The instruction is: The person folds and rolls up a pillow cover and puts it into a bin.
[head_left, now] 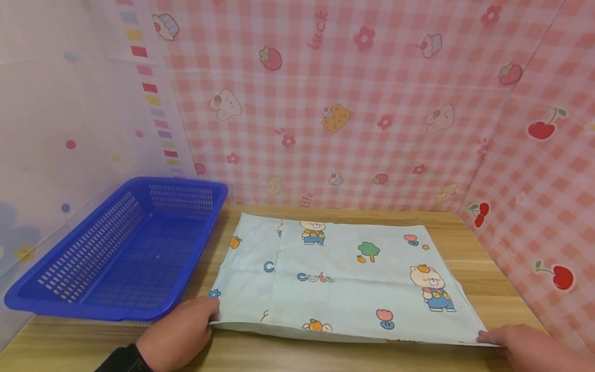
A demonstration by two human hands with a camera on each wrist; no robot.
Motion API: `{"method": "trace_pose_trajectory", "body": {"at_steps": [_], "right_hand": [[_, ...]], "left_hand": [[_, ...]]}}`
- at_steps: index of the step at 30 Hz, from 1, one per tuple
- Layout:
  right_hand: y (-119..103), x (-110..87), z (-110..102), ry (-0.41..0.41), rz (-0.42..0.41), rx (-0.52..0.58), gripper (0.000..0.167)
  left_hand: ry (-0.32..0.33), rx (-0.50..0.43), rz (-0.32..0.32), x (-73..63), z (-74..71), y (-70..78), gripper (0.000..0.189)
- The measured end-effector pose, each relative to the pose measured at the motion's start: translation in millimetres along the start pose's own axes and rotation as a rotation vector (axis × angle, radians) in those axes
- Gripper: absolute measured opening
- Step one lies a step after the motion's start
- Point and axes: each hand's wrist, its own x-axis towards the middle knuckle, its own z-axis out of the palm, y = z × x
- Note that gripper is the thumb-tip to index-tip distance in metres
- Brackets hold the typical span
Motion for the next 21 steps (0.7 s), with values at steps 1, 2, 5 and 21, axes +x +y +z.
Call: {"method": "trace_pose_trajectory", "body": {"at_steps": [1,2,5,21], "right_hand": [[1,-0.6,-1,0.0,0.002,-0.013,0.025],[2,-0.8,-1,-0.002,0.008,-0.016,0.024],[7,-0.5,-2,-0.005,-0.058,-0.151,0.033],[22,-0.3,-23,0.035,-0.032,-0.141,0.019]], "left_hand": [[0.003,0.005,0.0,-0.2,0.3,-0.2,0.025],[0.006,0.008,-0.001,-0.4,0.4,-0.2,0.025],[0.006,0.014,-0.006,0.0,0.4,0.2,0.026],[0.105,-0.085,0.014,-2.0,-1.9,0.8,0.019]]}}
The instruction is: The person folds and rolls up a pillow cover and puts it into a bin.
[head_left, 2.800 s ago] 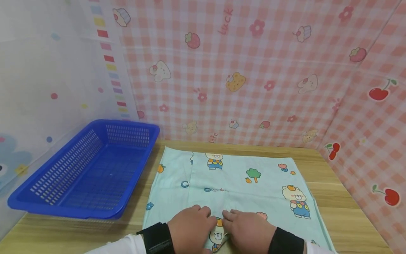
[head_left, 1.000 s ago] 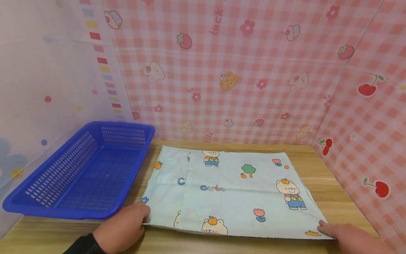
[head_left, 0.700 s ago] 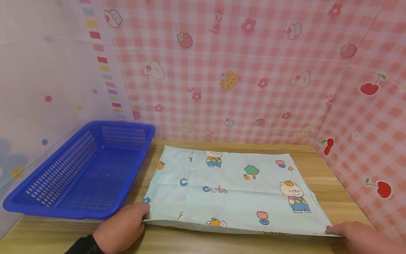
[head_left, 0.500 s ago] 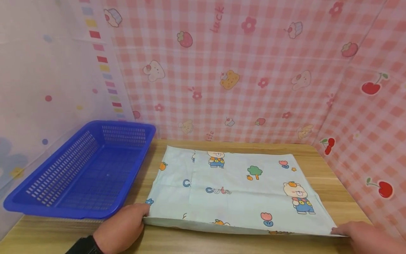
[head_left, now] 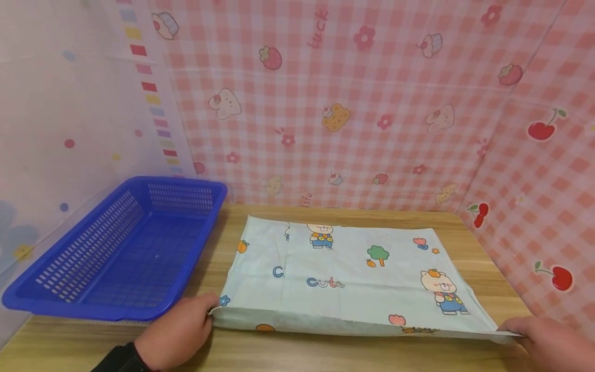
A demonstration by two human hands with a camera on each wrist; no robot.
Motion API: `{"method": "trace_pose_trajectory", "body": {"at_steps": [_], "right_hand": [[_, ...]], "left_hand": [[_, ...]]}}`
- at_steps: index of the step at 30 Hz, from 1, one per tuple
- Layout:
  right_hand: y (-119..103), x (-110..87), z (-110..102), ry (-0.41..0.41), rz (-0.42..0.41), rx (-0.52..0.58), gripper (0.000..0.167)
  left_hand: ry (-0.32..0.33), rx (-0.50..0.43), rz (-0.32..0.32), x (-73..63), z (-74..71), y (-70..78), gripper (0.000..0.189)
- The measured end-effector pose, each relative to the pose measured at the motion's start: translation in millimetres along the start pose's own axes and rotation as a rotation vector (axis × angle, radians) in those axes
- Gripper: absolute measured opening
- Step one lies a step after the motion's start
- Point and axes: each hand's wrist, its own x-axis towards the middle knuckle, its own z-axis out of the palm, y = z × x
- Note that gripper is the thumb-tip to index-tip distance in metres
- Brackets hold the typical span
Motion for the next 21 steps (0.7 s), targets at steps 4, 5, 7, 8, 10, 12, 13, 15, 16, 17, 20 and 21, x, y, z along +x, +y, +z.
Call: {"method": "trace_pose_trajectory", "body": {"at_steps": [4,5,7,8,10,12,13,15,16,17,20,21], "right_hand": [[7,-0.3,-1,0.097,-0.061,-0.016,0.017],[10,-0.5,0,0.163,-0.119,-0.022,0.017],[15,-0.6,0,0.291,-0.195,-0.044,0.017],[17,-0.6,-1,0.332,-0.211,-0.044,0.017],[19,0.6,-4,0.372,-0.192,-0.008,0.014],[18,1.9,-8,0.349,-0.118,0.058,0.012],[18,2.3,-10,0.335,-0.084,0.093,0.011],[16,2.4,-13,0.317,-0.032,0.184,0.013],[16,2.3,-13,0.311,-0.027,0.241,0.016],[15,2.2,-13,0.31,-0.025,0.299,0.019],[13,1.8,-14,0.297,-0.023,0.448,0.028],[14,1.9,-14,0.288,-0.018,0.481,0.032]], "left_hand": [[-0.031,-0.081,-0.054,2.0,-2.5,0.5,0.016],[-0.031,-0.099,-0.061,2.8,-3.0,0.9,0.015],[-0.019,-0.133,-0.066,4.6,-3.7,2.0,0.013],[-0.013,-0.155,-0.072,5.4,-4.1,2.7,0.012],[-0.002,-0.211,-0.083,6.9,-4.1,3.6,0.011],[0.011,-0.277,-0.094,7.8,-3.9,4.2,0.01],[0.015,-0.307,-0.1,8.2,-3.5,4.5,0.009],[0.032,-0.365,-0.102,8.6,-2.9,5.3,0.01],[0.044,-0.385,-0.099,8.6,-2.6,5.5,0.009],[0.059,-0.401,-0.094,8.7,-2.4,5.9,0.009],[0.092,-0.436,-0.085,8.7,-2.1,7.5,0.011],[0.104,-0.443,-0.085,8.6,-2.0,7.9,0.012]]}}
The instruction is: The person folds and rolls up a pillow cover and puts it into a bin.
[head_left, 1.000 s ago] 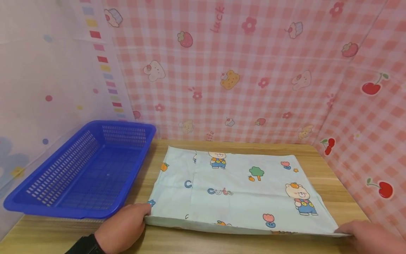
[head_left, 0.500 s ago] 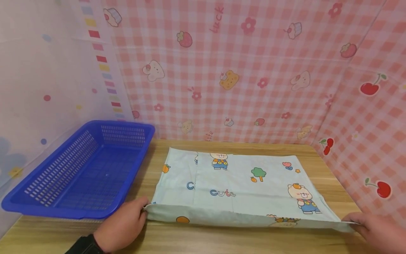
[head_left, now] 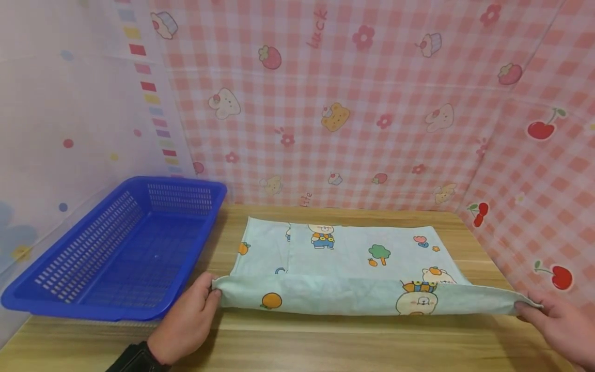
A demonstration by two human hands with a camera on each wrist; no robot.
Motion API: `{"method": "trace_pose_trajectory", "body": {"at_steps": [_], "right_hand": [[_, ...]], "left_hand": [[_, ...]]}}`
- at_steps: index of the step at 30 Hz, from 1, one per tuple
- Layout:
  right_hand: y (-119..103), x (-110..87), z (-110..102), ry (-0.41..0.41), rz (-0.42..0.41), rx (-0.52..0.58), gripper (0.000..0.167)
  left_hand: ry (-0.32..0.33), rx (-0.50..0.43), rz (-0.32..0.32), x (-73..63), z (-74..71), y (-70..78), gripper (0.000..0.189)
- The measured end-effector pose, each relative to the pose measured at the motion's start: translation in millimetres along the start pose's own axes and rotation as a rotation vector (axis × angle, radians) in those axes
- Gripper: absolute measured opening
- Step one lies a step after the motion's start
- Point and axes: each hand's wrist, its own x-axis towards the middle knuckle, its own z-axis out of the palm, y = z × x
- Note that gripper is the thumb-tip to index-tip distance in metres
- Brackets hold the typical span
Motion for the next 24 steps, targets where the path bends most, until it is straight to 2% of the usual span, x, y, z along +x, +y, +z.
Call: {"method": "trace_pose_trajectory", "body": {"at_steps": [4,7,12,15,21,24], "right_hand": [[6,0.0,0,0.039,-0.052,0.05,0.034],[7,-0.2,0,0.102,-0.077,0.063,0.035],[-3,1.7,-1,0.182,-0.003,0.058,0.04],[-8,4.3,0,0.234,0.021,0.007,0.042],[-10,8.7,3,0.323,-0.05,-0.007,0.035],[-12,9.3,4,0.351,-0.057,0.007,0.034]], "left_hand": [[0.031,-0.025,0.004,-1.4,1.3,1.3,0.013],[0.068,-0.041,0.024,-2.5,2.3,1.8,0.014],[0.132,-0.057,0.07,-1.5,5.3,3.8,0.012],[0.171,-0.065,0.091,0.2,8.0,5.6,0.01],[0.286,-0.095,0.166,4.2,13.9,6.7,0.008],[0.31,-0.118,0.178,5.8,15.5,6.5,0.008]]}}
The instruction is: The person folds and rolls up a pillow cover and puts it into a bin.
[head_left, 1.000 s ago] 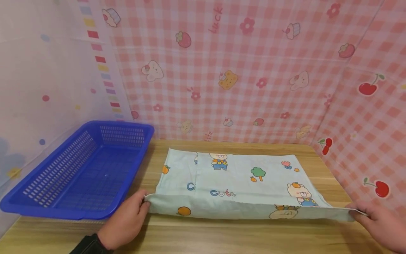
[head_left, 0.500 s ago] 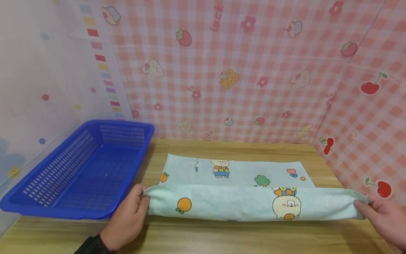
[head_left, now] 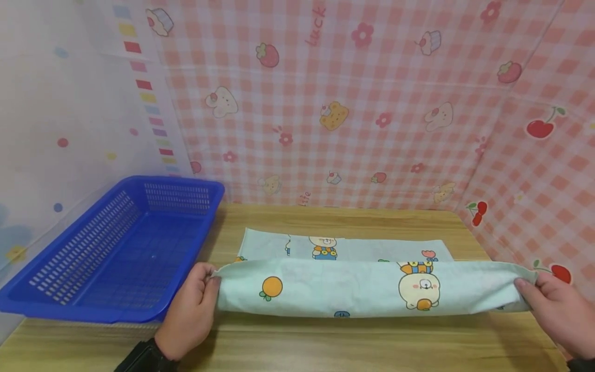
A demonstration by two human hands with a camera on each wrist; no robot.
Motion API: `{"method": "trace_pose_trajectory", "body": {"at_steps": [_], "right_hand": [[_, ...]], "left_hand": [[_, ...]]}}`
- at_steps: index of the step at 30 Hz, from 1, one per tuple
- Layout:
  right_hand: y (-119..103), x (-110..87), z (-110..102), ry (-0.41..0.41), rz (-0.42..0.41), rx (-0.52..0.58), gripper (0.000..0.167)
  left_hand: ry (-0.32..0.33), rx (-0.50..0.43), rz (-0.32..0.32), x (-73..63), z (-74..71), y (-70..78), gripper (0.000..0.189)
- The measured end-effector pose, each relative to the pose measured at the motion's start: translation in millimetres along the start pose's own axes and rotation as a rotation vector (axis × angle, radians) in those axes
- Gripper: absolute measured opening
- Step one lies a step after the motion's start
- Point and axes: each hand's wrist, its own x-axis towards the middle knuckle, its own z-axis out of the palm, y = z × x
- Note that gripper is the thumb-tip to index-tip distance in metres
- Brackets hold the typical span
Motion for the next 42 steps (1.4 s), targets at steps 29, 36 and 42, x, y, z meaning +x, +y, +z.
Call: {"method": "trace_pose_trajectory", "body": {"at_steps": [29,36,42], "right_hand": [[-17,32.0,3,-0.06,0.17,-0.098,0.054],[-17,44.7,7,-0.051,0.136,-0.142,0.048],[-19,52.6,10,-0.049,0.134,-0.147,0.052]], "left_hand": [[0.135,-0.107,0.023,28.2,10.9,3.5,0.008],[0.126,0.035,-0.035,37.3,15.2,2.5,0.019],[0.067,0.061,-0.117,45.4,17.3,4.1,0.022]]}}
